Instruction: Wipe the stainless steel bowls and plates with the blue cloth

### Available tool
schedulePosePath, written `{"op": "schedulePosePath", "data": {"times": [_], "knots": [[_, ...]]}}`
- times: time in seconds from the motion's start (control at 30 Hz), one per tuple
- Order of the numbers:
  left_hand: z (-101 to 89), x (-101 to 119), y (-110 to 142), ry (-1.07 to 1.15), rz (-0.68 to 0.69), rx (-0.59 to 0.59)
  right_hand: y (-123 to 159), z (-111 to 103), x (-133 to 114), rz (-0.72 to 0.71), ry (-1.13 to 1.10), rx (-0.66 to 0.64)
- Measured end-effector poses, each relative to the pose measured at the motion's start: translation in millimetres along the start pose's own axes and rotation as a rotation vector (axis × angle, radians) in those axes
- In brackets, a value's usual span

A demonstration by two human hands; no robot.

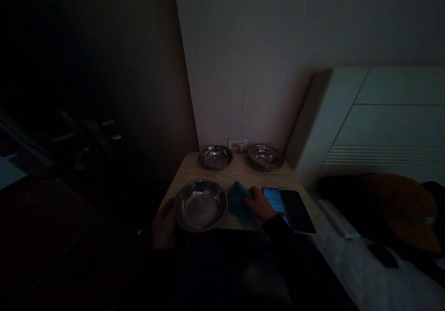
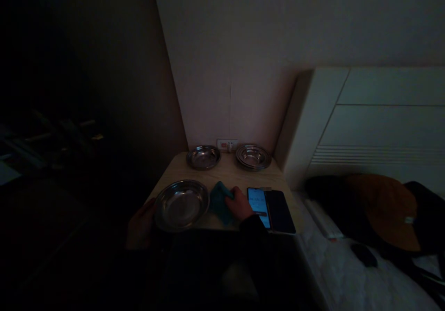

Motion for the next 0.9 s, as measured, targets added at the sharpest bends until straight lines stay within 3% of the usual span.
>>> {"op": "schedulePosePath", "data": {"times": [0.13,0.23,0.37,0.57,0.9], "knots": [[9.9,-5.6,2.8,-0.023,-0.008,-0.055,4.8,-23.8,-9.0,-0.024,-0.037,0.192],[20.5,-11.2,7.3,-0.045,0.011,-0.092,15.0,-27.4,-23.3,-0.128,-0.047,0.259],[31.4,-16.2,14.4,-0.087,0.096,-0.119,34.0,-6.7,-39.0,-0.307,-0.046,0.215],[31.4,-26.0,16.4,-0.170,0.189,-0.092,55.8,29.2,-38.6,-0.441,-0.022,0.182],[31.5,-28.6,22.9,-0.207,0.176,-0.066,55.4,45.1,-29.1,-0.533,-0.046,0.218]]}}
Point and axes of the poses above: each hand's wrist, its own y-axis away from the middle knuckle, its own z-axis out of the palm, x = y × z, the point moved 5 cm from there along -y, towards the middle knuckle, and after that the axes turned 8 degrees about -y, right-handed, at the moved point
